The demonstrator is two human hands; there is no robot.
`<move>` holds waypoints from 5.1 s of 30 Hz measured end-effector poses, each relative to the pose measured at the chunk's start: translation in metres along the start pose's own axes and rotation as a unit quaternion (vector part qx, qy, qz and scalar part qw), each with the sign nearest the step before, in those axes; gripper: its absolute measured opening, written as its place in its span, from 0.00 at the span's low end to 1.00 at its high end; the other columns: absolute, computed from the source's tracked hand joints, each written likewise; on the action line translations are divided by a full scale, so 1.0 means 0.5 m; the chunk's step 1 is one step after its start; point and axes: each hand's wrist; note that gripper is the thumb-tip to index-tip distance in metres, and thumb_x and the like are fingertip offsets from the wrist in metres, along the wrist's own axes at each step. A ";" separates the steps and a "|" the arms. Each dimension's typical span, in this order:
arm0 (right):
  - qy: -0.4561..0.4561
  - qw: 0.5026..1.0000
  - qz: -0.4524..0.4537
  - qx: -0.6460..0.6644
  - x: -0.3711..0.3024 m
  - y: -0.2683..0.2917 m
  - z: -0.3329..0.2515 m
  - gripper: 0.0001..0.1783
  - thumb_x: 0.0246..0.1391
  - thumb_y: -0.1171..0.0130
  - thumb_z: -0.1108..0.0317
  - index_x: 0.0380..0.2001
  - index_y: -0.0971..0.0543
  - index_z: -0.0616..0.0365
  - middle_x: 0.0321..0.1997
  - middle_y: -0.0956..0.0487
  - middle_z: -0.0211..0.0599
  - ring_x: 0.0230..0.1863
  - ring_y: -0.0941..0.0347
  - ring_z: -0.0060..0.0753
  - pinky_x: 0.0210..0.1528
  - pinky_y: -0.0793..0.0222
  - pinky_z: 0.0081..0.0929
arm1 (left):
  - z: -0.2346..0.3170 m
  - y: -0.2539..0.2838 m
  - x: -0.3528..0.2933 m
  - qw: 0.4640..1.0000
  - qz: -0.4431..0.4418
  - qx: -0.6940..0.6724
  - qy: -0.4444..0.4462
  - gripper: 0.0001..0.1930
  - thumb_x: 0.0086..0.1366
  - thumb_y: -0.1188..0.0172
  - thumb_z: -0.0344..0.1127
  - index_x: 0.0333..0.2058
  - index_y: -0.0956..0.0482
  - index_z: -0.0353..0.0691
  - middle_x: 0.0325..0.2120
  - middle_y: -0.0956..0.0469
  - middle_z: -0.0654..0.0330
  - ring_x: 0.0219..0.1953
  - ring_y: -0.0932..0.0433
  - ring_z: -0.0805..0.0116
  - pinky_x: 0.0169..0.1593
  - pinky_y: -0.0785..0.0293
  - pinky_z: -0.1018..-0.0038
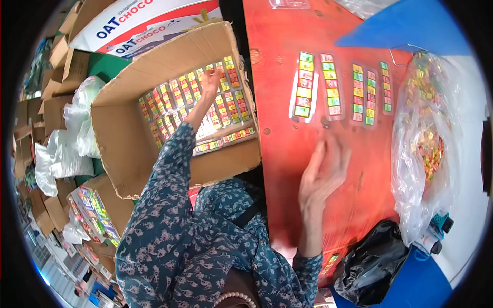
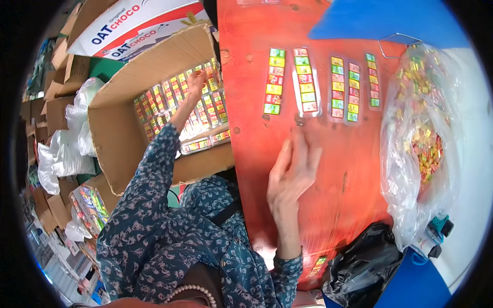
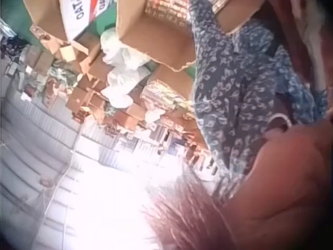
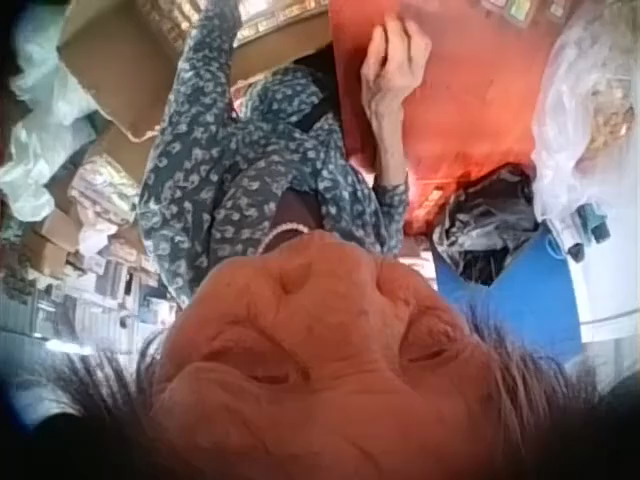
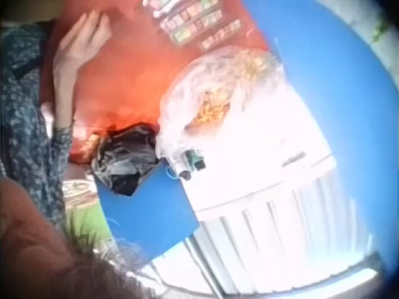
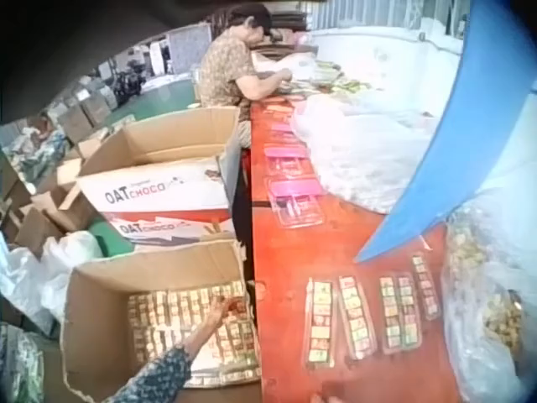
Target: Sorting small wrapped items and arranging them into plastic trays for packing.
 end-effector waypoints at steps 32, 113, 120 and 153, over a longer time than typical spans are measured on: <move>-0.027 0.991 -0.073 -0.110 0.114 -0.063 -0.003 0.37 0.34 0.34 0.76 0.52 0.34 0.70 0.42 0.33 0.50 0.44 0.37 0.50 0.43 0.35 0.42 | 0.574 0.017 -0.423 0.901 -0.394 -0.112 -0.145 0.16 0.62 0.45 0.30 0.44 0.33 0.25 0.24 0.22 0.53 0.25 0.22 0.72 0.30 0.26 0.78; 0.004 0.978 0.056 -0.200 0.333 0.100 0.347 0.27 0.33 0.39 0.75 0.43 0.30 0.62 0.46 0.29 0.58 0.48 0.33 0.65 0.50 0.35 0.50 | 0.741 -0.372 -0.474 0.825 -0.540 -0.160 -0.043 0.14 0.60 0.38 0.35 0.36 0.27 0.28 0.32 0.22 0.45 0.32 0.20 0.59 0.37 0.19 0.71; -0.013 0.991 0.037 -0.128 0.265 0.076 0.279 0.23 0.35 0.38 0.74 0.37 0.34 0.66 0.37 0.31 0.57 0.40 0.32 0.60 0.43 0.33 0.48 | 0.730 -0.302 -0.491 0.833 -0.539 -0.118 -0.035 0.22 0.62 0.42 0.45 0.39 0.27 0.26 0.32 0.24 0.51 0.31 0.22 0.63 0.37 0.22 0.72; -0.218 0.923 0.251 0.195 0.123 0.121 0.286 0.11 0.55 0.49 0.69 0.30 0.22 0.66 0.22 0.24 0.41 0.26 0.31 0.29 0.33 0.34 0.28 | 0.721 -0.293 -0.590 0.638 -0.364 0.279 -0.619 0.19 0.46 0.37 0.29 0.36 0.33 0.28 0.33 0.27 0.39 0.38 0.27 0.39 0.43 0.31 0.55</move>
Point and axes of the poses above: each hand's wrist, its own x-axis towards the middle knuckle, its own y-axis out of the back of the hand, z = x × y
